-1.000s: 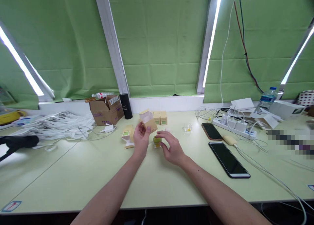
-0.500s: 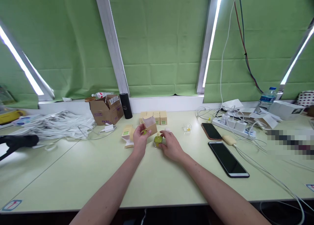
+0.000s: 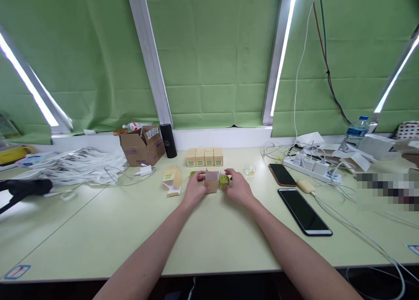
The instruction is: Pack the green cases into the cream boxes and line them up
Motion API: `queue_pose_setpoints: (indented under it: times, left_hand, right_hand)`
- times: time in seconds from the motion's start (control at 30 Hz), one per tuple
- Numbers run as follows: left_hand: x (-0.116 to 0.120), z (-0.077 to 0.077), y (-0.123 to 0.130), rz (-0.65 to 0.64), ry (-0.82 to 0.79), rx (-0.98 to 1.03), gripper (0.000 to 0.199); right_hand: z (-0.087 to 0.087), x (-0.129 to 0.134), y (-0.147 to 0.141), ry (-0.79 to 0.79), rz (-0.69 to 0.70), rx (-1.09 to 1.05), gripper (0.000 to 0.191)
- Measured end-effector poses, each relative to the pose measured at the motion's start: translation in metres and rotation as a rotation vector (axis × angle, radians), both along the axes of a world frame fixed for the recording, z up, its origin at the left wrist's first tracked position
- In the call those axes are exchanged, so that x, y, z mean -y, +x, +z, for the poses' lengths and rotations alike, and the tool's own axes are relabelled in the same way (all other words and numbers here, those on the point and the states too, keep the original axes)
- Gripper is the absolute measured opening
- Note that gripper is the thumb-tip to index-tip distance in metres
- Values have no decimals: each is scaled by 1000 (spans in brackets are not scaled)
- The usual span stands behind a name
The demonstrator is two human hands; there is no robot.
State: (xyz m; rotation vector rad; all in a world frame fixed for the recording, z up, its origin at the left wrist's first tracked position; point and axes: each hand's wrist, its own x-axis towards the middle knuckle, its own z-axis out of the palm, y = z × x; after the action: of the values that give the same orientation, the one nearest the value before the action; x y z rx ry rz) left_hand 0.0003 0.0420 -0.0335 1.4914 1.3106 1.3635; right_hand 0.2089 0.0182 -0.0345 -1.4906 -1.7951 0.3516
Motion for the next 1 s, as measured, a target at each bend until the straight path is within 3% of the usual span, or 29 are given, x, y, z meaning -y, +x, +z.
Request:
queue_pose_setpoints:
  times: [0.1,0.27,0.43,0.7,1.0]
  left_hand:
    - [5,4,2,44,104,-1,66]
    - [19,17,4,67,346,-3,33]
    - [25,22,4,112,422,-117,5]
    - [16,18,6,123,377,-84,18]
    - [20,20,9,26,326,-21,27]
  right_hand:
    - [2,2,-1,6,-2,14,53]
    - [3,5,-2,-1,7,36,49]
    - [-1,3,-2,43,30,59,46]
    - [-3,-1,1,113,-1,-4,43]
    - [21,10,-1,382,-11,-451,41]
